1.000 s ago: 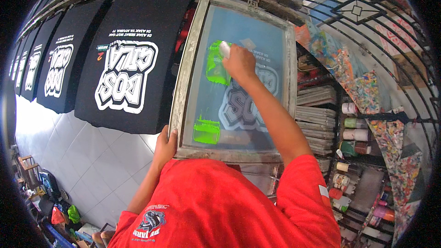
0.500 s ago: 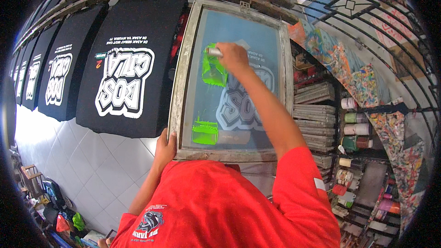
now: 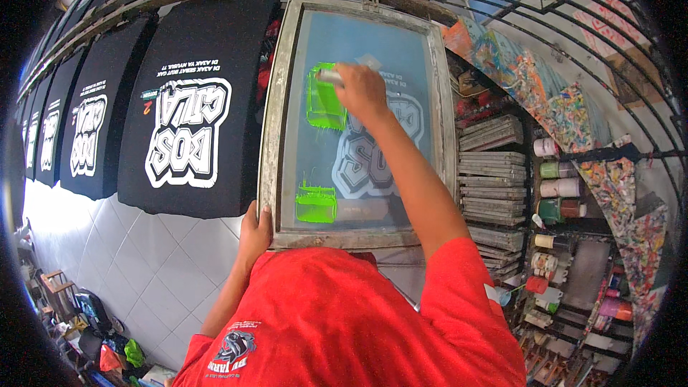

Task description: The person takes a screen printing frame from a rack, carries it to a printing station, aligns it over a black t-shirt, and then uses a squeegee to apply green ink across the design on the screen several times.

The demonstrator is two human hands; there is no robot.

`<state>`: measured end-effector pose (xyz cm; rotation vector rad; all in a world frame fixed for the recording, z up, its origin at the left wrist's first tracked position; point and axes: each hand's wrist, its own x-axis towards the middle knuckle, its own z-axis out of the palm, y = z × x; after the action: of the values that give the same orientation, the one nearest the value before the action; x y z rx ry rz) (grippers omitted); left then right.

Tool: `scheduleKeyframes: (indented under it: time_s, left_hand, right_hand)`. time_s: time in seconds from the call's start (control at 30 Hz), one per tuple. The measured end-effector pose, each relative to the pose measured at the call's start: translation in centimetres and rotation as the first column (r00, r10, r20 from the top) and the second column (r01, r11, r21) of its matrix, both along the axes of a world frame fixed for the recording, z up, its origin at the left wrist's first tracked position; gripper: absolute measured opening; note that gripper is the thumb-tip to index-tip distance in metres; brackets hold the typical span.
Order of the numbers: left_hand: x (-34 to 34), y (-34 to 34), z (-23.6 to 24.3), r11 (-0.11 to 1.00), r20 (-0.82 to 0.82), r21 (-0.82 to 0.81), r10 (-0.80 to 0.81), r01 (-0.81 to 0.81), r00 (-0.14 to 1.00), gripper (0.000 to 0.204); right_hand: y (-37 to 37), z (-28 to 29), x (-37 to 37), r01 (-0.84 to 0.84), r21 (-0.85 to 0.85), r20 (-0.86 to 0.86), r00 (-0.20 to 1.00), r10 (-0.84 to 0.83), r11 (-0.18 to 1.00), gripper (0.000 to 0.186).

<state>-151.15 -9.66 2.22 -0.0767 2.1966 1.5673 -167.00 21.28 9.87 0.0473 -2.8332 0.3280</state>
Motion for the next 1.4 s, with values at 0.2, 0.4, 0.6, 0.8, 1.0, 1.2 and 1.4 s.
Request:
scheduleKeyframes:
  time_s: [0.2,0.4,0.6,0.8,1.0,1.2,1.4]
  left_hand:
    - [0.0,0.0,-0.3,0.997,-0.009,-0.074,-0.016,0.015,1.000,0.034]
    - [0.5,-0.1,-2.1,0.999,-0.030,-0.042,0.032,-0.034,0.999,0.034]
    - [0.3,0.1,0.0,0.999,-0.062,-0.021,0.034,-0.036,0.998,0.027]
    - [0.2,-0.1,-1.1,1.000,-0.040,0.030,0.008,-0.007,0.999,0.026]
    - [0.2,-0.1,-0.3,1.000,-0.037,-0.006,0.017,-0.018,0.999,0.026]
    - [0.4,-0.1,-1.2,0.999,-0.132,-0.021,0.028,-0.031,0.991,0.028]
    - [0.1,0.1,-0.1,1.000,-0.035,-0.003,0.012,-0.012,0.999,0.027]
  right_hand:
    - [0.7,-2.5,-1.9,-0.002,0.031,0.023,1.000,0.001,1.000,0.023]
    - [-2.2,-1.8,5.0,-0.077,-0.008,0.119,0.990,0.077,0.997,0.022]
    - [-1.3,2.3,2.9,-0.003,0.023,0.363,0.932,-0.006,1.000,0.030]
    - [0.2,-1.6,-0.3,0.026,0.018,0.054,0.998,-0.027,0.999,0.029]
    - [-2.0,-3.7,5.2,-0.090,0.006,-0.035,0.995,0.091,0.996,0.026]
    - [-0.8,0.9,2.0,0.046,-0.007,0.100,0.994,-0.045,0.999,0.024]
    - [1.1,-1.5,-2.3,0.008,0.029,0.017,1.000,-0.009,1.000,0.025]
